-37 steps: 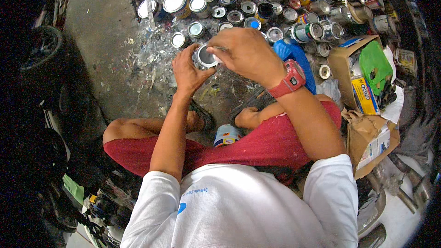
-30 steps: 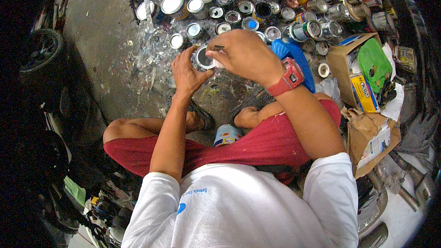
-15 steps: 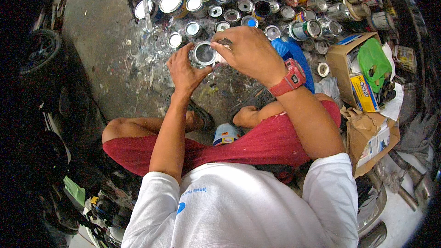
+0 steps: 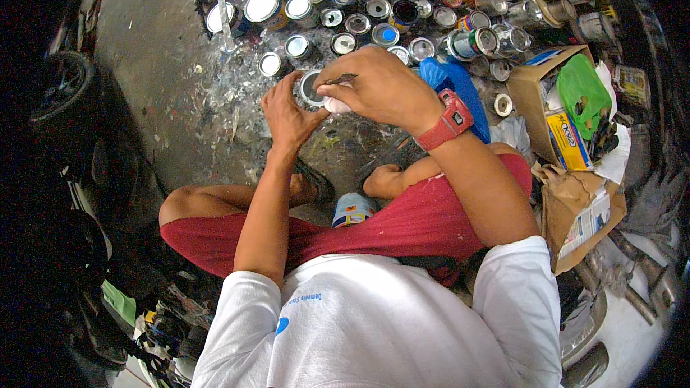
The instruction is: The person sits on the floor surrounded by numerous paint cans and uses a white cloth to wipe the rims of the cans. They then pick up a can and stir the contents with the cloth. The person stands up and walks through a garage area containing several cars while continuing to stir the paint can.
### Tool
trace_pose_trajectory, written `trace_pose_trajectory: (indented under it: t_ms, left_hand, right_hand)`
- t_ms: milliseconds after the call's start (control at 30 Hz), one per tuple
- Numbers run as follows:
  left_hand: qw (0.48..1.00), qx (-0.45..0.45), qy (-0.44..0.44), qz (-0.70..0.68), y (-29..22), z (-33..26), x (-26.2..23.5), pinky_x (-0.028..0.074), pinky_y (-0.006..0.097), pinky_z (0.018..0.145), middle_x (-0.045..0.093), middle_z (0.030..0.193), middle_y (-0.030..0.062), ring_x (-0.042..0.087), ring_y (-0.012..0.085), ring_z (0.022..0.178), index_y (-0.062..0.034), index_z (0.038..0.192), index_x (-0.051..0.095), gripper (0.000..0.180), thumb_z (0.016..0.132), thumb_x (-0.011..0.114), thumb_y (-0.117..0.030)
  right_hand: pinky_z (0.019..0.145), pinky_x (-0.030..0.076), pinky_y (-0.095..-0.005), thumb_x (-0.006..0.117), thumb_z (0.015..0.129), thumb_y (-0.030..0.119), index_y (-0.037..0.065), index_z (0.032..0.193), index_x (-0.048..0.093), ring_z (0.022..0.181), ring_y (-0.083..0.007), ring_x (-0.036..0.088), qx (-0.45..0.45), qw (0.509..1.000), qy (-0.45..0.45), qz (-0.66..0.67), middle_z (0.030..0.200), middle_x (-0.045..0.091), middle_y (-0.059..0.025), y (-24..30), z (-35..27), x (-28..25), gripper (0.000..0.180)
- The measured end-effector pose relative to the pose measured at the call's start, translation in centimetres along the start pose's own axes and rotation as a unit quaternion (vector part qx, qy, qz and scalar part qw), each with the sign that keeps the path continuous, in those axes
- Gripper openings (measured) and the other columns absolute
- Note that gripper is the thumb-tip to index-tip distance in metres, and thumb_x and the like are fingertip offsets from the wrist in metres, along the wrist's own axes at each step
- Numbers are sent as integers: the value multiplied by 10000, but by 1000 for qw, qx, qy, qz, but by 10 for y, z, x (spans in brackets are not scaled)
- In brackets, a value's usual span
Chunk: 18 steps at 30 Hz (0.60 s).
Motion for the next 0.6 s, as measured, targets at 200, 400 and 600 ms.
trace_pose_trajectory:
  t_ms: [200, 400, 600]
  left_hand:
    - [1000, -10, 14, 24, -4, 3, -8, 406, 491, 1127, 740, 1280, 79, 652, 346, 1229, -127, 1361, 670, 861, 582, 978, -324]
    - [999, 7, -24, 24, -10, 4, -13, 403, 509, 1127, 736, 1251, 78, 645, 347, 1224, -144, 1357, 675, 872, 570, 991, -349]
    - [999, -27, -23, 4, 1, 3, -19, 449, 519, 1109, 759, 1232, 123, 680, 361, 1198, -110, 1367, 668, 882, 578, 978, -353]
  right_hand:
    - [802, 579, -501, 756, 994, 315, 82, 1027, 818, 863, -427, 735, 46, 997, -55, -36, 908, 778, -185, -4, -1, -13, 244]
    - [797, 585, -491, 754, 999, 319, 93, 1049, 829, 860, -432, 738, 74, 997, -32, -6, 881, 772, -195, -9, -4, -4, 243]
    - [914, 597, -386, 738, 1023, 223, 29, 1102, 825, 1009, -293, 794, 58, 997, -43, 32, 1094, 828, -145, 4, 1, -27, 227]
Point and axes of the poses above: each hand's wrist, its own z-axis towards the middle knuckle, its own x-axis out of the palm, y = z × x, the point moved 6 cm from there along z, towards the middle knuckle
